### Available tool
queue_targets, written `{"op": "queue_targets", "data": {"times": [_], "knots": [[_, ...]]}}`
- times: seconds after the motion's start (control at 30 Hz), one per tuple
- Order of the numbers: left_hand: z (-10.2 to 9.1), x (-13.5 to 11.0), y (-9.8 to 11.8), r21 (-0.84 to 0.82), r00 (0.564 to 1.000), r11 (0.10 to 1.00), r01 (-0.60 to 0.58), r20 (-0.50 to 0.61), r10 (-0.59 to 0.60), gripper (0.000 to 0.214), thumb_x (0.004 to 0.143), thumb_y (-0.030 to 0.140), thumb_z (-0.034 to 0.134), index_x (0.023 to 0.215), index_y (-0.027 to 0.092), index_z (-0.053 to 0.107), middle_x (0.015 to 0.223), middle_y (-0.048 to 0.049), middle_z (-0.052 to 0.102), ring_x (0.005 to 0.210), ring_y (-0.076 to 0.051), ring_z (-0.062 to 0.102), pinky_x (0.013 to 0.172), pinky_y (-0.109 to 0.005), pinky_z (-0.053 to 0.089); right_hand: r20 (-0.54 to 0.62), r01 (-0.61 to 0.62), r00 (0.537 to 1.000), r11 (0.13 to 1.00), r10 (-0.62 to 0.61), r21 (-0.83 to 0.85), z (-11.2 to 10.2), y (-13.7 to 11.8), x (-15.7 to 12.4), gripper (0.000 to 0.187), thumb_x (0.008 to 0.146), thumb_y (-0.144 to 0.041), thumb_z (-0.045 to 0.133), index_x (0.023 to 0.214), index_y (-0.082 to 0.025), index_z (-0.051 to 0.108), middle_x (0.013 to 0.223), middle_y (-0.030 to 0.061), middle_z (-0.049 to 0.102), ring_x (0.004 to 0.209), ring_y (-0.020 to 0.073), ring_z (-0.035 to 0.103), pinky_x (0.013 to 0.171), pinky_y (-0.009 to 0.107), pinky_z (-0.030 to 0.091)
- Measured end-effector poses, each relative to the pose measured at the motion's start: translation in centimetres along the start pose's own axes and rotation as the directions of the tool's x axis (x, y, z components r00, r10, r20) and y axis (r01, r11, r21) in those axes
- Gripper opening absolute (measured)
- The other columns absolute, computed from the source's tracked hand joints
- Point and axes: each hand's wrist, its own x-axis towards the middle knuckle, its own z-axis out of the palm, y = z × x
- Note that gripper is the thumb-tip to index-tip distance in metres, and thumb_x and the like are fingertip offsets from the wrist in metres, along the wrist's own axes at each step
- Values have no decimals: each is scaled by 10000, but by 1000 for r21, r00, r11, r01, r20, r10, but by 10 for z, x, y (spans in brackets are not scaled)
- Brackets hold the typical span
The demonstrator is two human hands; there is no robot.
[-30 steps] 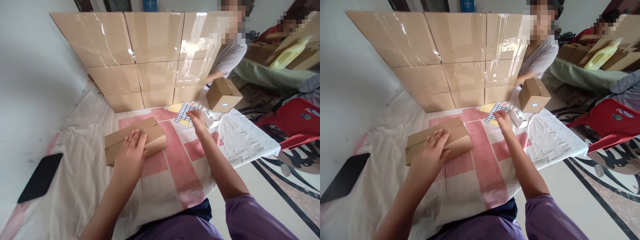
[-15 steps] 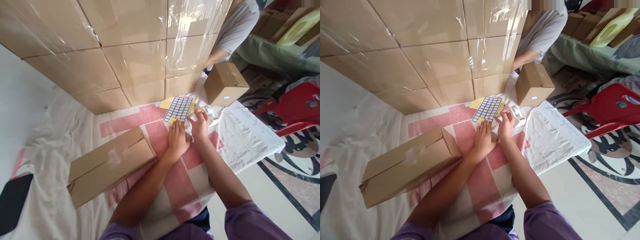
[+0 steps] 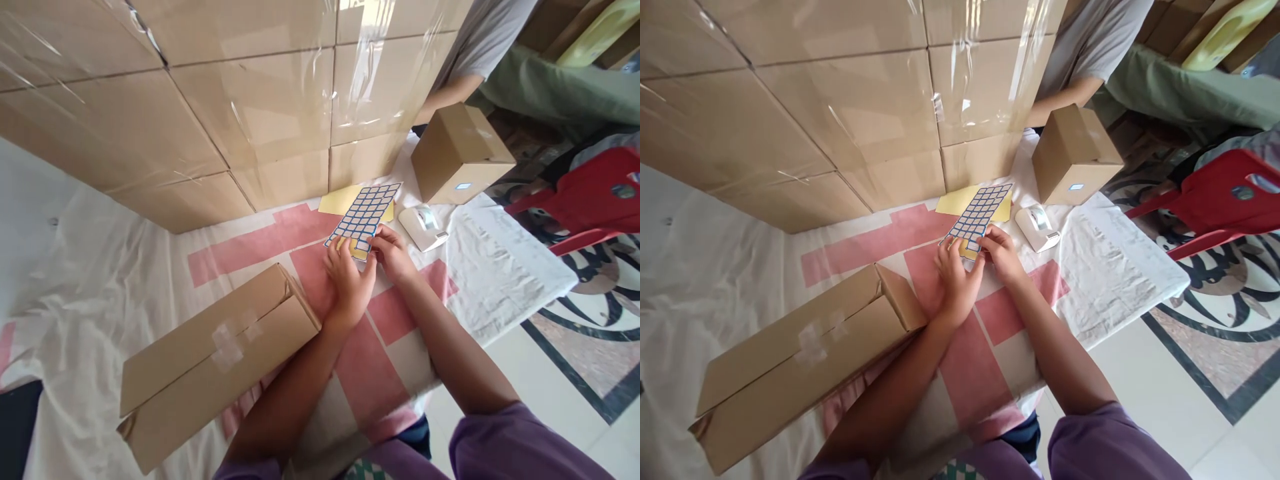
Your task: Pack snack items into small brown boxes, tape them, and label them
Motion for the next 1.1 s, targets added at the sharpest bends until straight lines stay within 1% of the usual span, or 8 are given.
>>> {"op": "queue_targets", "data": {"times": [0.2,0.4,0.67,0.77,0.83,0.97,1.03,1.1], "knots": [[-7,4,-3,-68,998,997,-34,-58,30,251,908,251,703,1153,197,700,1334,-152,607,1282,-284,559,1123,-478,450,51,68,996,998,-68,12,1,7,-5,232,681,-366,827,781,-251,652,802,-17,676,718,168,619,701,315,528],[-11,8,-7,-116,989,991,-73,-134,57,231,965,268,648,1172,241,749,1356,-128,635,1259,-254,585,1087,-456,478,75,121,990,992,-119,-23,-2,10,-5,225,722,-384,862,752,-242,690,755,-12,681,641,142,562,639,289,472],[-14,11,-5,-200,984,978,-52,-175,17,117,944,246,692,983,250,802,1276,-101,664,1184,-228,605,1019,-403,502,107,161,982,987,-157,-22,3,7,-5,207,708,-357,882,756,-247,712,770,-9,690,753,171,626,808,330,525],[-14,11,-5,-264,982,962,-77,-189,26,112,949,268,690,950,249,801,1215,-100,659,1182,-220,591,990,-384,505,93,111,990,994,-109,-21,2,5,-4,209,709,-358,846,790,-234,699,771,-9,679,728,160,618,763,309,521],[-12,10,-6,-360,983,930,-75,-182,9,125,951,314,693,954,249,800,1185,-99,666,1167,-216,596,961,-370,516,66,57,996,998,-55,-21,1,3,-1,242,687,-359,830,809,-226,668,746,-19,656,653,137,586,647,271,487],[-10,10,-7,-538,994,843,-7,-94,-51,208,976,385,652,1015,228,782,978,-69,744,895,-162,671,771,-295,535,-2,-79,997,995,79,-52,-3,-1,5,307,701,-393,775,798,-230,533,564,-57,538,465,114,503,433,229,289],[-9,10,-7,-555,995,831,40,-58,-87,246,994,392,620,1067,212,770,960,-71,773,843,-153,696,736,-281,539,-80,-131,990,977,119,-167,-6,-4,4,310,755,-422,718,783,-247,464,455,-77,457,387,122,445,397,240,239],[-8,10,-8,-570,991,817,89,-35,-133,277,1007,392,593,1115,199,759,1054,-93,788,932,-169,728,786,-284,560,-142,-147,985,918,101,-367,-8,-8,0,257,812,-421,664,827,-248,475,429,-72,479,351,129,417,390,254,261]]}}
